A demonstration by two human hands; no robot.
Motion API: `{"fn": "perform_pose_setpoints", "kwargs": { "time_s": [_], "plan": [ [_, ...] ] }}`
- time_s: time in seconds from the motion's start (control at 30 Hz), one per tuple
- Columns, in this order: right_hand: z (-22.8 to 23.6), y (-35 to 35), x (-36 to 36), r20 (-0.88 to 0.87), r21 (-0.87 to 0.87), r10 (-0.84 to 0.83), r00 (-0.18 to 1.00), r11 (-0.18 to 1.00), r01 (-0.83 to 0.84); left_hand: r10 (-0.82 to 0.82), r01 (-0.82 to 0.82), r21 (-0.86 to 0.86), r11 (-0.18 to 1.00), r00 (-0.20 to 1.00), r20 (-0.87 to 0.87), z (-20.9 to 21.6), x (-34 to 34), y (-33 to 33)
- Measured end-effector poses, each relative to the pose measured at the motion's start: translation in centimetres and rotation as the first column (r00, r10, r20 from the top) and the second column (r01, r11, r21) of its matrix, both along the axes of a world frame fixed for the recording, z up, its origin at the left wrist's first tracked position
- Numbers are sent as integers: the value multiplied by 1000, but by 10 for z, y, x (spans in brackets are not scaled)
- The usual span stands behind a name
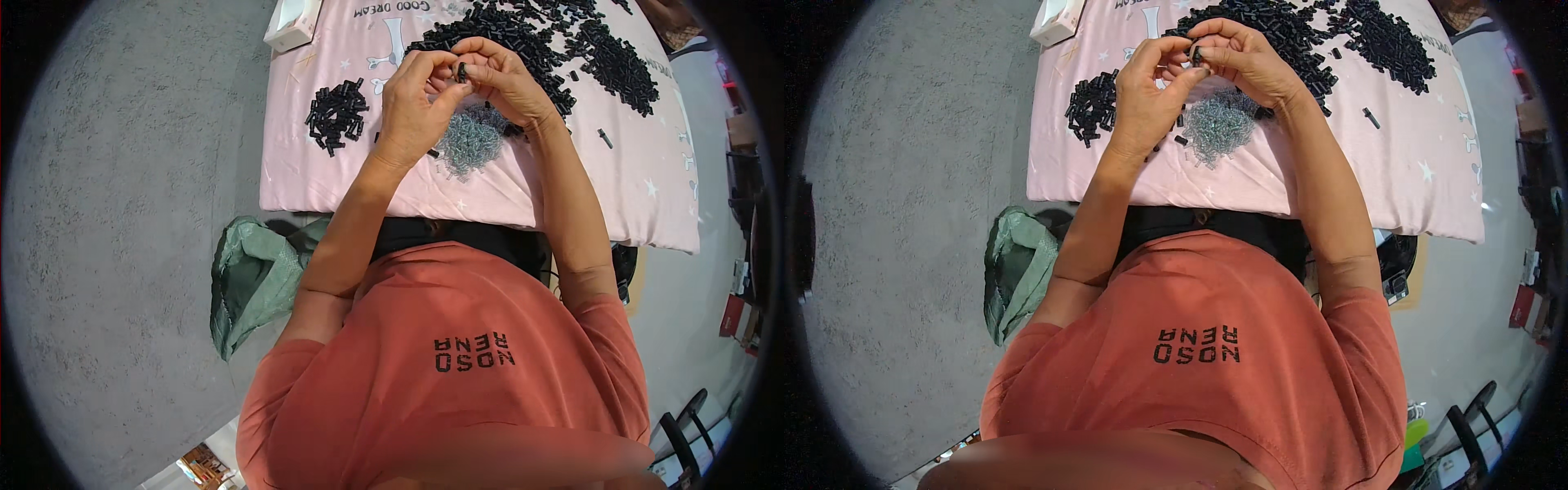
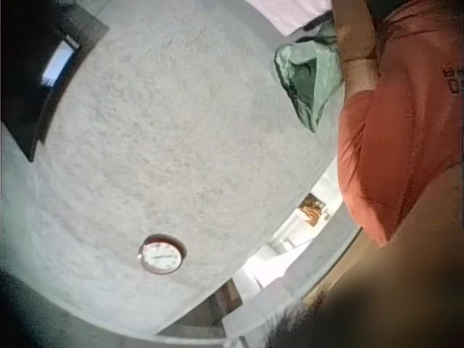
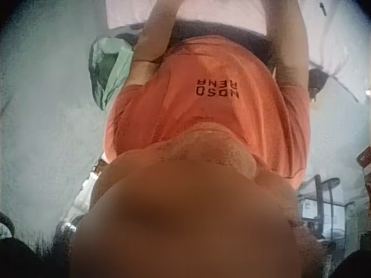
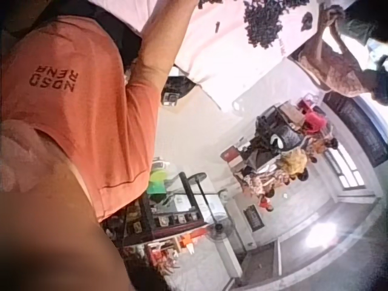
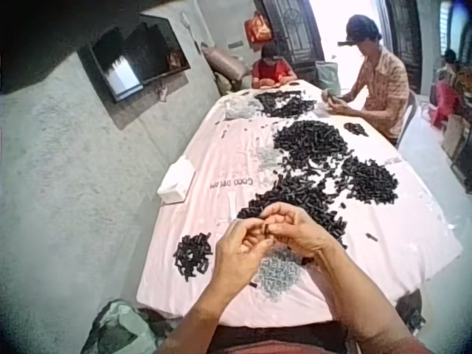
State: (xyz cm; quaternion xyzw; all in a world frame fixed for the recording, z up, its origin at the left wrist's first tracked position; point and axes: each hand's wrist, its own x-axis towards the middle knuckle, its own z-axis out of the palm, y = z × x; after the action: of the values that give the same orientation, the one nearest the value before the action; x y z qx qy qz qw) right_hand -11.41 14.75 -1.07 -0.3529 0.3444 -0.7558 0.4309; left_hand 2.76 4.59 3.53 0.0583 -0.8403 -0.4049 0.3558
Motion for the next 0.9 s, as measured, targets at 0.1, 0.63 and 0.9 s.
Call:
{"fn": "perform_pose_setpoints", "kwargs": {
  "time_s": [0.1, 0.63, 0.9],
  "plan": [
    [0, 1, 0, -16, 6, 7, 1000, 1000, -7, -46, 52, -137, 989, 998, 41, 8, 2, -3],
    [1, 6, -2, -64, 24, 110, 992, 994, -108, -107, 116, -131, 985, 991, 76, 9, 0, -3],
    [0, 6, -3, -99, 29, 143, 985, 990, -141, -63, 68, -119, 990, 997, 46, 5, 4, 4]
  ]
}}
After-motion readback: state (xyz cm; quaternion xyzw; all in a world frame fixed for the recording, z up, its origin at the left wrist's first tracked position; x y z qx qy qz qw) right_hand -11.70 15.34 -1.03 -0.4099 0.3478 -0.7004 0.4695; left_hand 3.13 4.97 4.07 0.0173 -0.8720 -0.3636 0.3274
